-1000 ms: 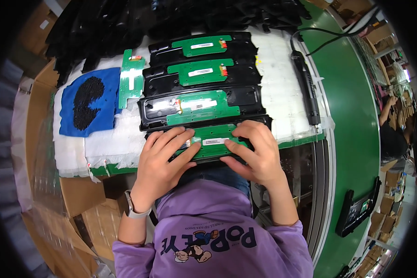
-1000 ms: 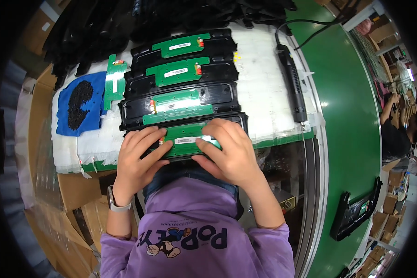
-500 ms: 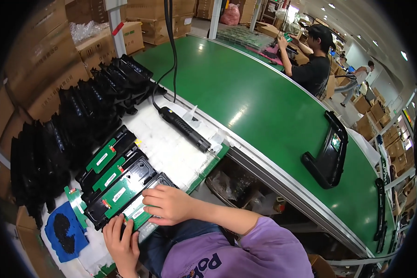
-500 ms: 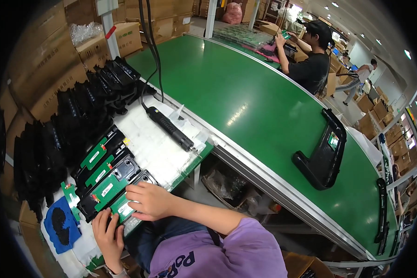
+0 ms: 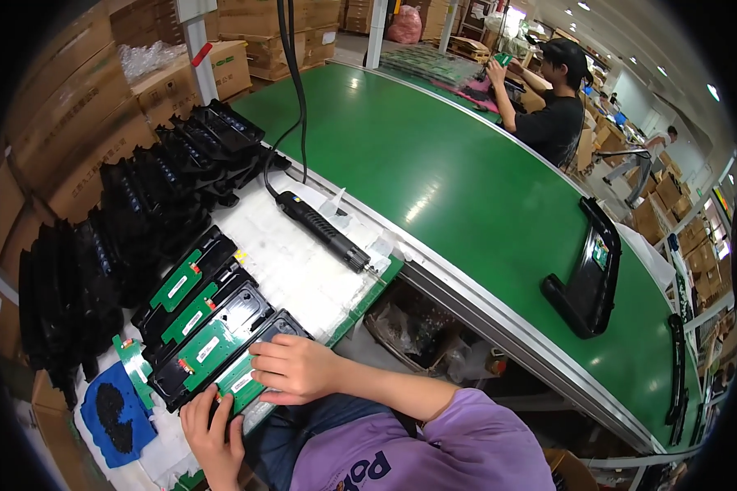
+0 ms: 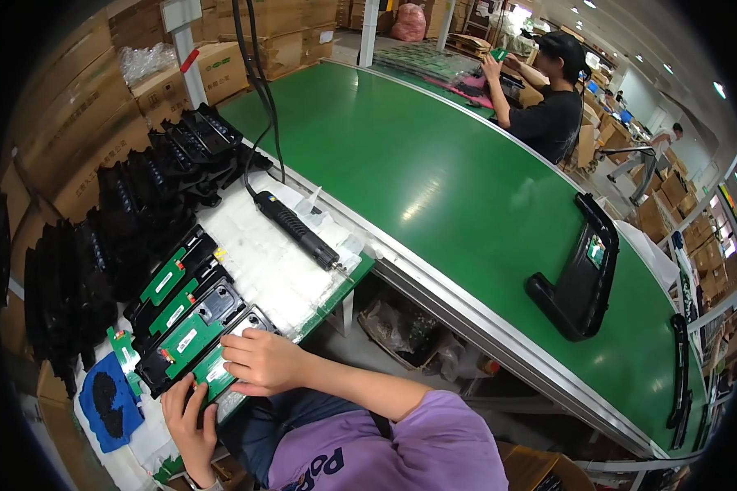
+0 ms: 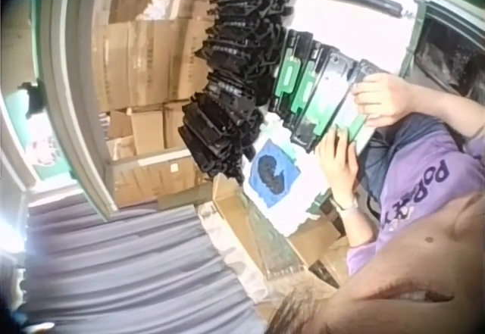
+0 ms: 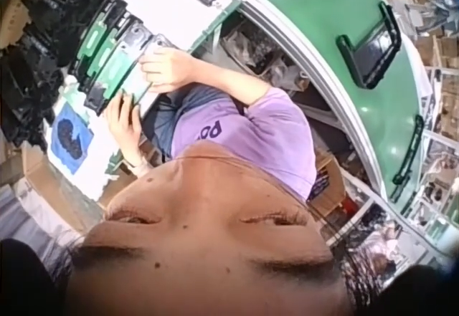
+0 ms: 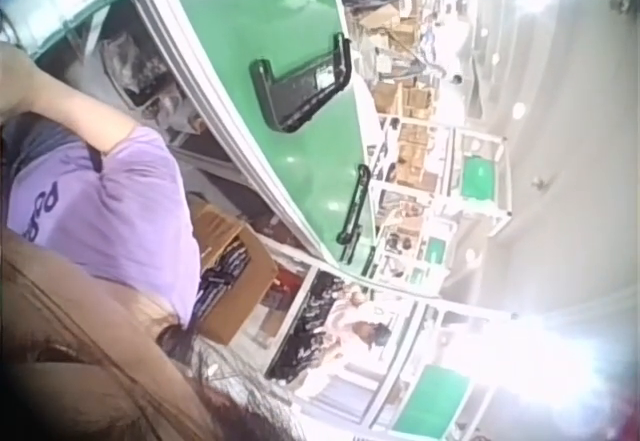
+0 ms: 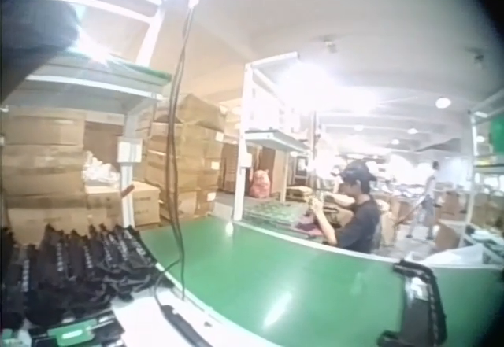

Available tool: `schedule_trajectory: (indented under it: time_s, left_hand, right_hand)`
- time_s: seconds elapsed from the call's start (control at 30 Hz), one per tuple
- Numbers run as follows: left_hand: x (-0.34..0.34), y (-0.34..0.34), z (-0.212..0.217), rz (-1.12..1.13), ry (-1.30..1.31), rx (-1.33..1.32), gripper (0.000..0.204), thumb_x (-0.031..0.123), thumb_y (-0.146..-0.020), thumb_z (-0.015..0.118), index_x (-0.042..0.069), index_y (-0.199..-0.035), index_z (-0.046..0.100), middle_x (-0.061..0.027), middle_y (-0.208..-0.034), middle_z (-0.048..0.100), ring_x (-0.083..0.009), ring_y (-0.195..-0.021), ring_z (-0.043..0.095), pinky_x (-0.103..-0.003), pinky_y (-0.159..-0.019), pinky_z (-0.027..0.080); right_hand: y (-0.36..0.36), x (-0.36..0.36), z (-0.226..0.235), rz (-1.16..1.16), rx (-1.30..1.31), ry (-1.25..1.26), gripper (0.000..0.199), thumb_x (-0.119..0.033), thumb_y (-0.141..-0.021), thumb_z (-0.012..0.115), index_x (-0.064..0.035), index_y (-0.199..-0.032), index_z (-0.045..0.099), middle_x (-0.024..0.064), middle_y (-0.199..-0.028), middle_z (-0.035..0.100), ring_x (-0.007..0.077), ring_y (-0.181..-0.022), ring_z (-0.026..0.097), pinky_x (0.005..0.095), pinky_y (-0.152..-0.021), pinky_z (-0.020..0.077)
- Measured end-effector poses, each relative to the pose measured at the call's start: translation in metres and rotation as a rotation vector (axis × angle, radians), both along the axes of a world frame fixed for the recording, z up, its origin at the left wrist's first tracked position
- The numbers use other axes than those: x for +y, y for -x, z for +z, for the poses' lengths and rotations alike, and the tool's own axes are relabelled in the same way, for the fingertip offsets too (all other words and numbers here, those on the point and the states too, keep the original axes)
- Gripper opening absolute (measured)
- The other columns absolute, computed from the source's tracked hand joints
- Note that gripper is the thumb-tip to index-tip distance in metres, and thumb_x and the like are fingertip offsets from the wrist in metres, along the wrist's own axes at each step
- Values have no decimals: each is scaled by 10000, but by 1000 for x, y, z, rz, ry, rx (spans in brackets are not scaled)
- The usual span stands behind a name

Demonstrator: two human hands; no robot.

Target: Assembling toner cartridges by installing components and securing them with an electric screwdriver.

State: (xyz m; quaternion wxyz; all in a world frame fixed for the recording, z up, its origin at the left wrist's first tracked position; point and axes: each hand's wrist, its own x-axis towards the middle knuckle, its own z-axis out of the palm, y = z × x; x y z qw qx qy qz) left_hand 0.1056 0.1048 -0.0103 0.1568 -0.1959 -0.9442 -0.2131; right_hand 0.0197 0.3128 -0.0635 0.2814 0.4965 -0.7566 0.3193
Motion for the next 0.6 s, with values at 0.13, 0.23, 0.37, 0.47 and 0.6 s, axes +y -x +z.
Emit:
schedule_trajectory:
  time_s: [0.13,0.23,0.37,0.47,0.6]
  left_hand:
    - [0,-1,-2,-1,22,25,344,42,-659,647,7,-999,606,-165,-1126,552,-357,-1033,507,-436,-914,365]
    - [1,-1,0,1,15,22,344,47,-660,646,11,-1000,604,-164,-1129,549,-360,-1034,506,-438,-914,366]
    - [-4,2,-1,-11,32,26,331,55,-665,642,14,-992,606,-160,-1125,551,-356,-1027,507,-431,-898,373]
    - [-6,3,-2,-24,6,18,317,62,-668,639,17,-981,612,-158,-1119,554,-351,-1017,508,-428,-888,376]
    - [-7,8,-9,-30,-52,63,305,112,-648,646,31,-942,631,-144,-1077,566,-318,-984,515,-417,-843,369]
  right_hand:
    - [-2,0,0,5,-2,0,337,-272,-699,688,-10,-891,602,106,-963,580,260,-976,561,325,-683,428]
    - [-2,-1,1,-10,14,18,331,-272,-699,689,-14,-886,600,100,-946,578,255,-973,562,323,-677,426]
    - [-1,-1,4,-24,17,25,308,-256,-695,694,-19,-865,597,86,-880,564,255,-952,571,320,-674,427]
    - [-3,-1,4,-31,18,18,290,-242,-693,699,-21,-849,594,78,-844,555,254,-932,578,316,-668,431]
    - [-4,-3,6,-38,36,13,265,-240,-707,684,-25,-828,587,75,-820,534,250,-913,568,313,-649,429]
